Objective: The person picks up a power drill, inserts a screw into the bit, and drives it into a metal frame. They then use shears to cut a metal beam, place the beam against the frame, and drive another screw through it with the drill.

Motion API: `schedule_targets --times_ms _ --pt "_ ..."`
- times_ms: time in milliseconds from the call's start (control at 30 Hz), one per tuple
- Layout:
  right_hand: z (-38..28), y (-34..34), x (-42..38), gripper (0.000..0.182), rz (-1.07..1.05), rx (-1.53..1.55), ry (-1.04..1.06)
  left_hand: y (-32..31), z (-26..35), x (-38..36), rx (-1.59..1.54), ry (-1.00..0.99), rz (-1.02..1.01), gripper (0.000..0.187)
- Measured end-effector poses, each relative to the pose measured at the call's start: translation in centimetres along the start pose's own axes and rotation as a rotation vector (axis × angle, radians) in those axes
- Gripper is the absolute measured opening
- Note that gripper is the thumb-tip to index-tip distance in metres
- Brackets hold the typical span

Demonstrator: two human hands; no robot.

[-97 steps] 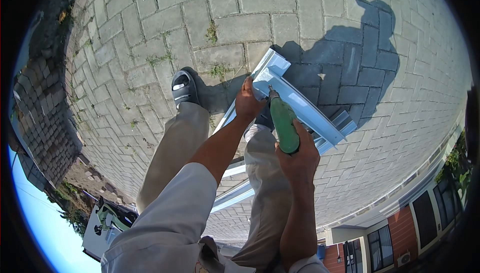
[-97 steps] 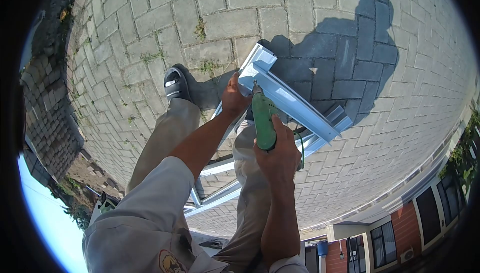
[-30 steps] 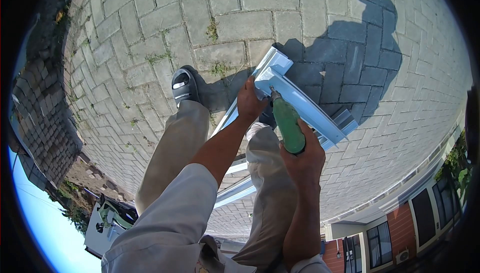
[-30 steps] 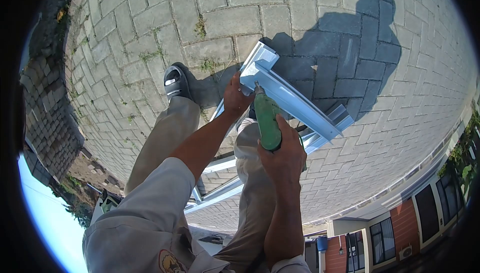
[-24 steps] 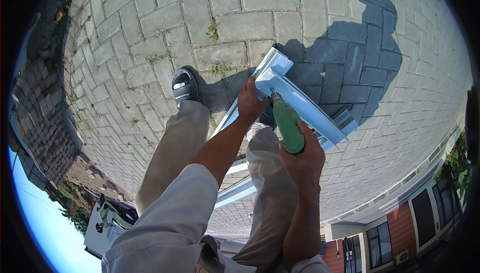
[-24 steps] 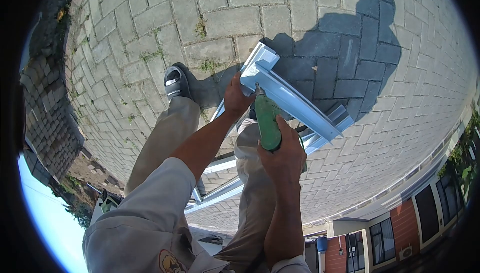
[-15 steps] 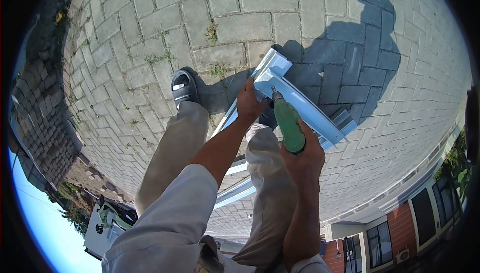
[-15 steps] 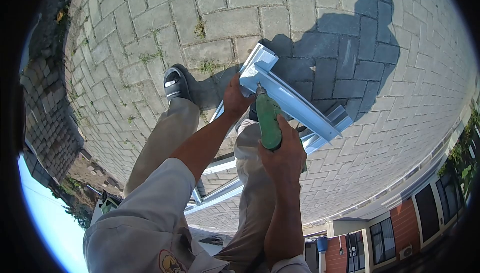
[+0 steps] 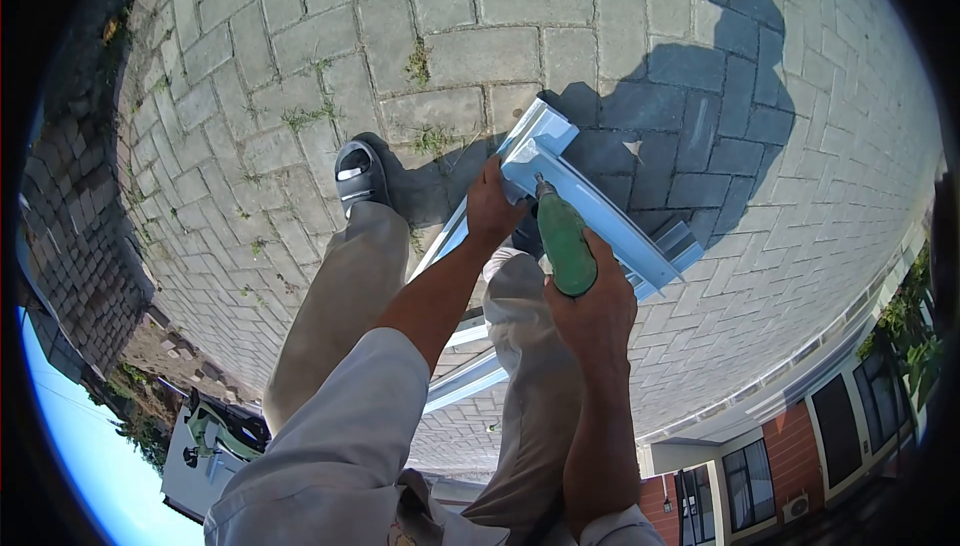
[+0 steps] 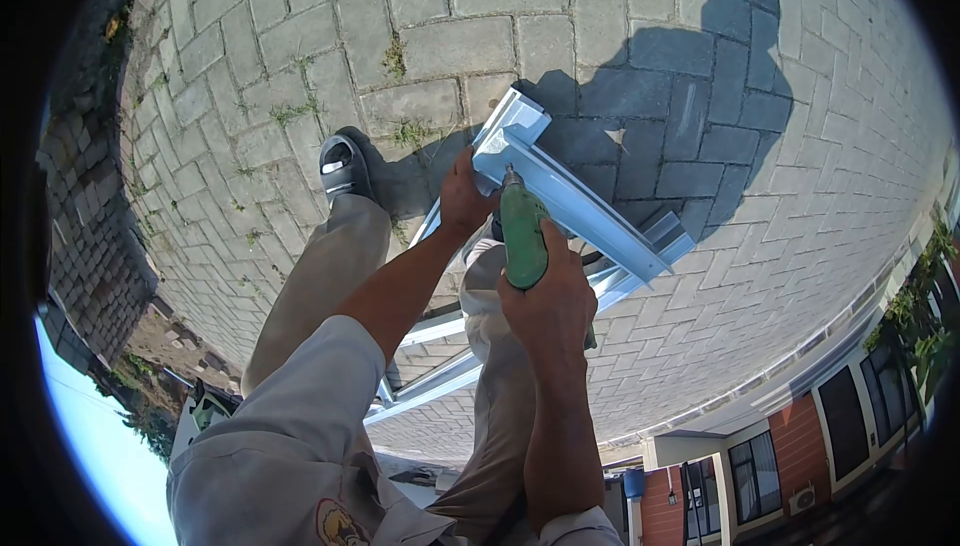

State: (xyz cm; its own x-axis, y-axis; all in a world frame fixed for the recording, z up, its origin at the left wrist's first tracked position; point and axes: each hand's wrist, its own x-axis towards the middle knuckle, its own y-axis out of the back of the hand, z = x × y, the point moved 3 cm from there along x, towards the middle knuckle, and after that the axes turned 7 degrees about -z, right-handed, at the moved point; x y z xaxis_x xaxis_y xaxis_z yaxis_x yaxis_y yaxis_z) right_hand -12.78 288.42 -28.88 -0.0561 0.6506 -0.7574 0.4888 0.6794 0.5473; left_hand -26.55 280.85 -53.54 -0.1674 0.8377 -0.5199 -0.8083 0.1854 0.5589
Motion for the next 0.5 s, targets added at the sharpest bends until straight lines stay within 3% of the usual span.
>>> schedule_targets --times_ms 167,367,500 --pt "-1.5 -0.2 0.3 0.083 -0.094 -0.114 -0.037 0.3 0.0 0.3 -0.06 0.138 -0.096 0.099" --pt "-2.9 -0.2 0.5 0.082 -0.131 -0.162 -0.042 1.1 -0.4 -0.5 0.04 0.161 -0.069 0.101" --pt "-2.3 1.1 1.7 0.079 -0.142 -0.144 -0.034 2.7 -1.2 -1.9 0.065 0.238 -0.17 0.091"
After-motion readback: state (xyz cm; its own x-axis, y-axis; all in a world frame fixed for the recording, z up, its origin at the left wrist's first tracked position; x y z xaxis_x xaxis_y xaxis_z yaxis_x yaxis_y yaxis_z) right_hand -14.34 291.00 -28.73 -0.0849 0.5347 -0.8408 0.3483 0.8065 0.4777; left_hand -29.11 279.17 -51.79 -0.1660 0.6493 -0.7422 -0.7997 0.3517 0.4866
